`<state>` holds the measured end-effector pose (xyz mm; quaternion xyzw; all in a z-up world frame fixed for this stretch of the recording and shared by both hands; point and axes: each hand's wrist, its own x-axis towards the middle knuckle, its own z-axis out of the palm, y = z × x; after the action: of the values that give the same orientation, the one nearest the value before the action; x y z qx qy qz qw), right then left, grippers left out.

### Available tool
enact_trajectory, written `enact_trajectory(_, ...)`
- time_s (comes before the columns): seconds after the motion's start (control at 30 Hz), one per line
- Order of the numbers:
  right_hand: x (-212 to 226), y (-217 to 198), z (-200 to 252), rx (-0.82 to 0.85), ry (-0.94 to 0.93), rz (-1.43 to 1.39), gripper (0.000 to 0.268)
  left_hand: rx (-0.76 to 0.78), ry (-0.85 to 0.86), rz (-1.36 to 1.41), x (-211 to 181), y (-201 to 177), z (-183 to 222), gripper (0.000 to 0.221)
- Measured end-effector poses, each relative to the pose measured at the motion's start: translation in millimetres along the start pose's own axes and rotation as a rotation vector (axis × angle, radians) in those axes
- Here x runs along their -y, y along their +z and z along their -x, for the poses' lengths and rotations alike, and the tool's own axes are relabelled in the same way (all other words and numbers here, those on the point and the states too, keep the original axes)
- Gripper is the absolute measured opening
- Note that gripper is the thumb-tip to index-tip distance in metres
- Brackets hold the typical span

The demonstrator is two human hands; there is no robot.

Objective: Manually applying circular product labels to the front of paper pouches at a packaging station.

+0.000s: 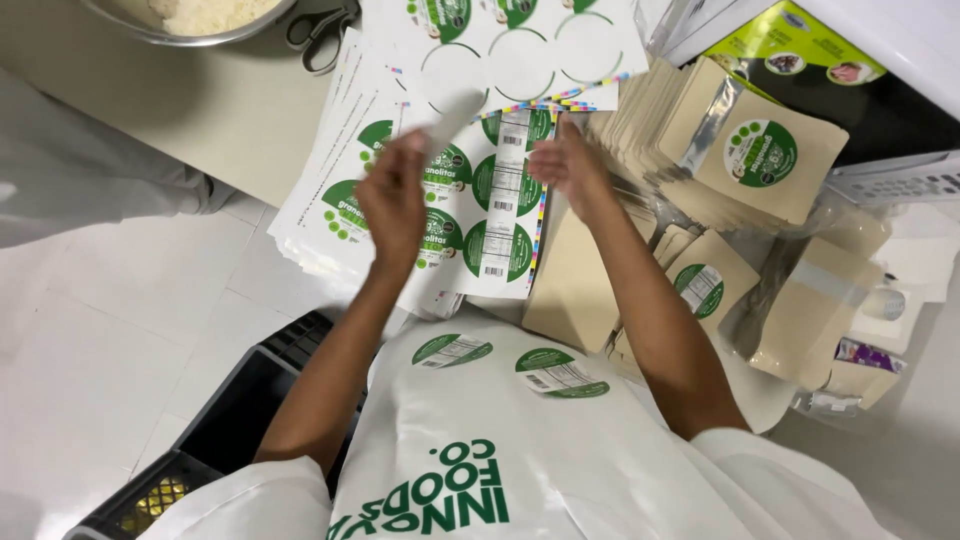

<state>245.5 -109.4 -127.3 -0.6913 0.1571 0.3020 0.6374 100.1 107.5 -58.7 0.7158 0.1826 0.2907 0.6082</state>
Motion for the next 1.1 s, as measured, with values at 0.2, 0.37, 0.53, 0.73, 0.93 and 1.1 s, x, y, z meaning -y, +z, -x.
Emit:
enact_trajectory(0.2, -110.6, -84.2, 42.3, -0.008, -0.195, 0.281, 0.036, 0.851, 0.379, -0.182, 14.3, 49.2, 59.4, 0.038)
enact_trajectory(0.37, -96.9, -97.6, 136.0, -0.182, -0.157, 0.22, 0.038, 0.891, -0.133, -0.173, 55.3, 92.9, 90.7, 0.061)
enact_trajectory(0.53, -124.5, -116.8, 137.0, -0.286, -0.214, 0.245, 0.042, 0.963, -0.232, -0.37, 97.3, 140.0, 117.6, 0.023)
enact_trajectory(0.73, -164.0, -139.2, 89.7, -0.546, -0.453, 0.952, 0.039, 0.968, 0.244, -0.828, 118.8, 179.0, 122.1, 0.015)
enact_trajectory(0.93, -184.6, -141.0, 62.3, -0.649, -0.466, 1.224, 0.036, 1.046, 0.438, -1.042, 154.5, 200.0, 130.6, 0.016)
enact_trajectory(1.1, -186.0, -149.8, 59.4, -0.886, -0.559, 1.454, 0.037, 0.96, 0.625, -1.077, 112.1, 192.7, 100.9, 0.033)
